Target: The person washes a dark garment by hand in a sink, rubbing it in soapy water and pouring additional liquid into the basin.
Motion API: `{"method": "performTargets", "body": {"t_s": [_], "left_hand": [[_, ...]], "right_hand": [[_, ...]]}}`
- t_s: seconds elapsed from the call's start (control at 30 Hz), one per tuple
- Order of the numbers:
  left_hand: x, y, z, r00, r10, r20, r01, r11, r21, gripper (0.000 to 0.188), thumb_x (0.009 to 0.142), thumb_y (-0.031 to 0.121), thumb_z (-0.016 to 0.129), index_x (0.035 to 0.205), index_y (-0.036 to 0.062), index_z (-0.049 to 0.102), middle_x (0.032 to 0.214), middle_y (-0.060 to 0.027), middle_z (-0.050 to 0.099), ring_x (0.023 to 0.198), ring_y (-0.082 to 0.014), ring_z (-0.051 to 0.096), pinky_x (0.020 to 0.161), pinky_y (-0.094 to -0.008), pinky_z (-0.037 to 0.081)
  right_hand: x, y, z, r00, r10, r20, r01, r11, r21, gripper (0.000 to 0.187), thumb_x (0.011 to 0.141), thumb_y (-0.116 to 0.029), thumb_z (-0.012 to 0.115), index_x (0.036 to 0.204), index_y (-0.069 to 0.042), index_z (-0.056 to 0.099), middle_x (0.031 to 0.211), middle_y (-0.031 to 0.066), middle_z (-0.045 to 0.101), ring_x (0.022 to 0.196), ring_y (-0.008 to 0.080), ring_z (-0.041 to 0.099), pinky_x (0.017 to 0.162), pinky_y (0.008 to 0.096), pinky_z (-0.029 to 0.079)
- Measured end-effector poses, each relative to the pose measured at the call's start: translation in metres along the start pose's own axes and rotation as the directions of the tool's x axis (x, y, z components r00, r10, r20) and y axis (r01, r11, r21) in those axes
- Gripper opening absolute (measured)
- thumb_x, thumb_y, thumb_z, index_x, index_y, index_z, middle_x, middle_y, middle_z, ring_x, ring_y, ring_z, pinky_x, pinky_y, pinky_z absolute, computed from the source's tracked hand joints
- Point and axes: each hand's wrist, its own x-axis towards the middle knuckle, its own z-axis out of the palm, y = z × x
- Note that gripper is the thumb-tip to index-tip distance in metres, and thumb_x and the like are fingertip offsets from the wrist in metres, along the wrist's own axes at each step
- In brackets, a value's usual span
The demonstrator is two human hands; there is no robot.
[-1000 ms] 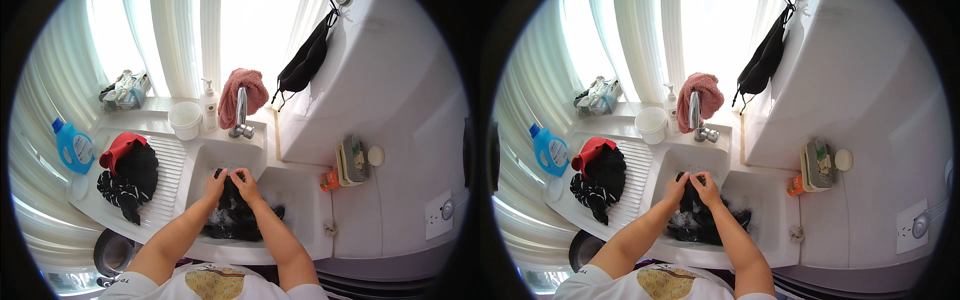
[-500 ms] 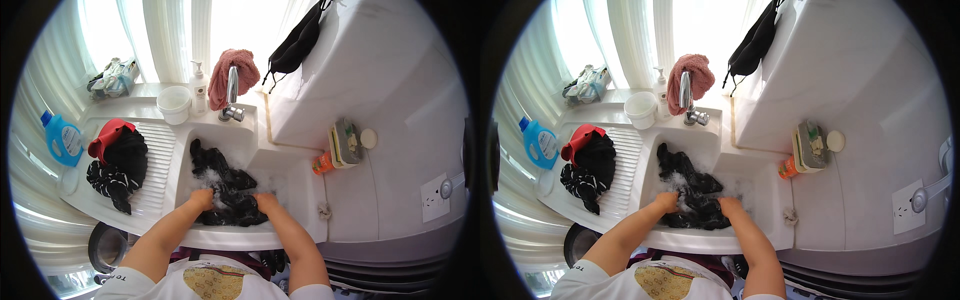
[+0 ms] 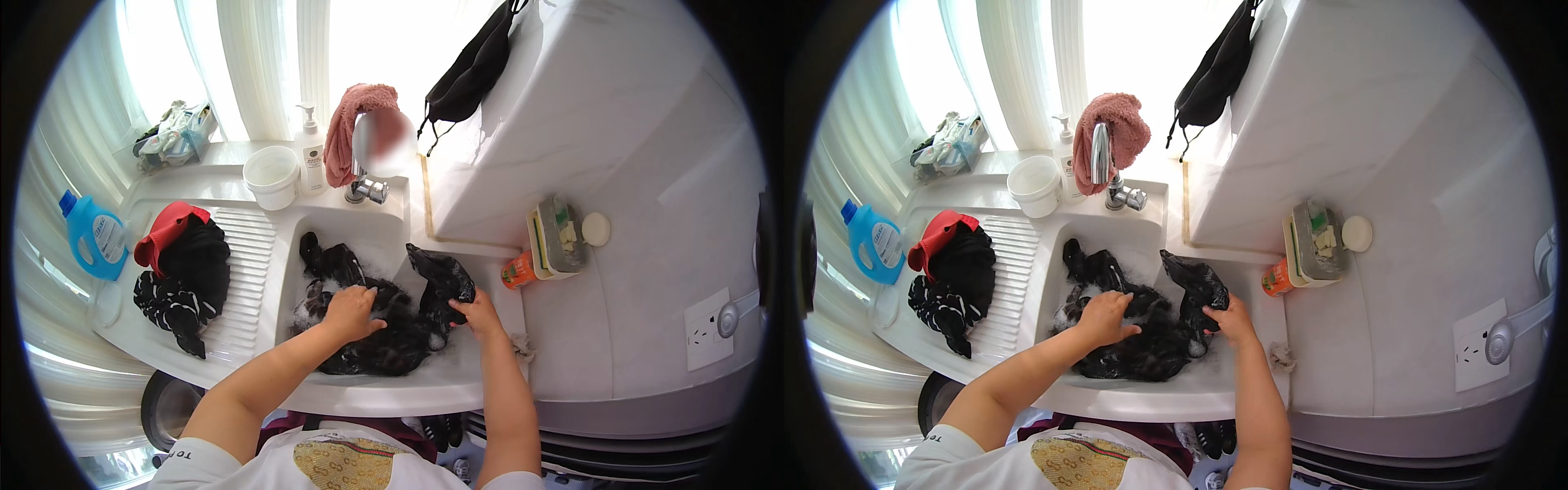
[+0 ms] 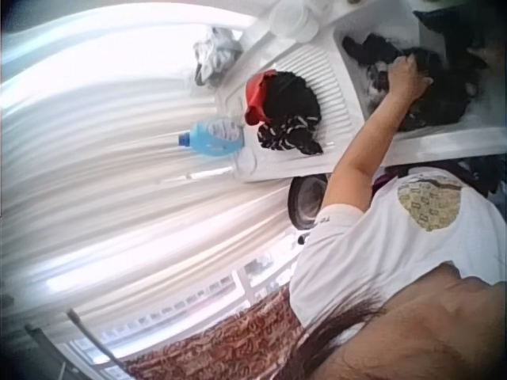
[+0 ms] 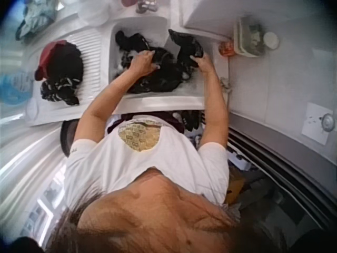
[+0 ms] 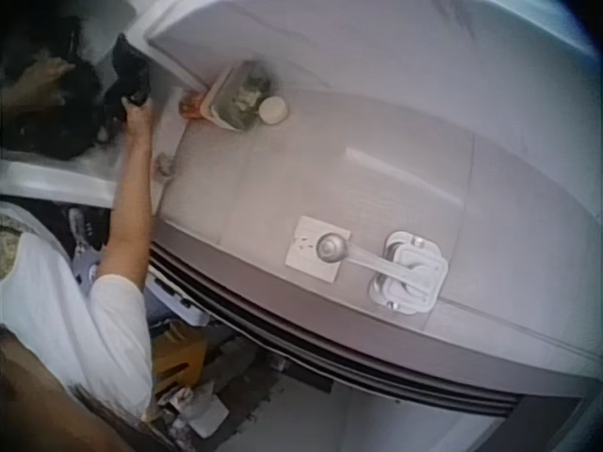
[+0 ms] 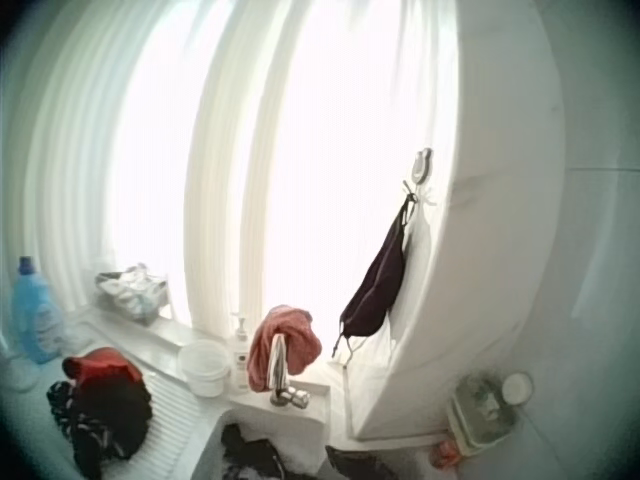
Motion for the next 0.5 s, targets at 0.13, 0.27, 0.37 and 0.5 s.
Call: {"method": "performTargets", "body": {"t_s": [0.13,0.27,0.37,0.5], "left_hand": [[0.019,0.024,0.088,0.986,-0.025,0.165,0.098,0.887,-0.451,0.133,0.054,0.059,0.08,0.143,-0.0044,0.003,0.136,-0.0264,0.037,0.128,-0.0354,0.038,0.106,-0.0381,0.031],[0.032,0.017,0.123,0.998,0.066,-0.008,-0.036,0.437,-0.899,0.128,0.058,0.028,0.087,0.144,0.0003,-0.005,0.14,-0.018,0.034,0.131,-0.0289,0.032,0.108,-0.036,0.027],[0.019,0.0,0.081,0.994,0.089,0.065,0.038,0.274,-0.961,0.106,0.064,0.005,0.081,0.143,0.0084,0.01,0.137,-0.0124,0.034,0.129,-0.0257,0.034,0.107,-0.0368,0.027],[0.0,-0.032,0.042,0.975,0.004,0.224,0.224,-0.063,-0.973,0.082,0.064,-0.001,0.076,0.13,0.0075,0.029,0.132,-0.0133,0.037,0.132,-0.0248,0.03,0.106,-0.0364,0.028]], "right_hand": [[-0.018,-0.016,0.044,0.991,0.06,0.121,-0.086,0.973,0.216,0.024,0.081,-0.003,0.063,0.104,-0.008,0.06,0.089,0.004,0.066,0.072,0.0153,0.064,0.049,0.0301,0.053],[-0.022,-0.019,0.065,0.956,0.028,0.292,-0.139,0.92,0.366,0.02,0.083,-0.003,0.062,0.102,-0.008,0.061,0.089,0.0054,0.066,0.072,0.0158,0.064,0.047,0.0284,0.051],[-0.018,-0.024,0.066,0.902,0.039,0.429,-0.214,0.904,0.369,0.023,0.081,-0.005,0.062,0.103,-0.004,0.06,0.09,0.0069,0.066,0.071,0.0165,0.064,0.049,0.0278,0.051],[-0.005,-0.034,0.077,0.838,0.117,0.533,-0.343,0.873,0.347,0.033,0.078,-0.01,0.065,0.109,-0.001,0.058,0.095,0.0092,0.065,0.077,0.0187,0.065,0.063,0.0299,0.055]]}}
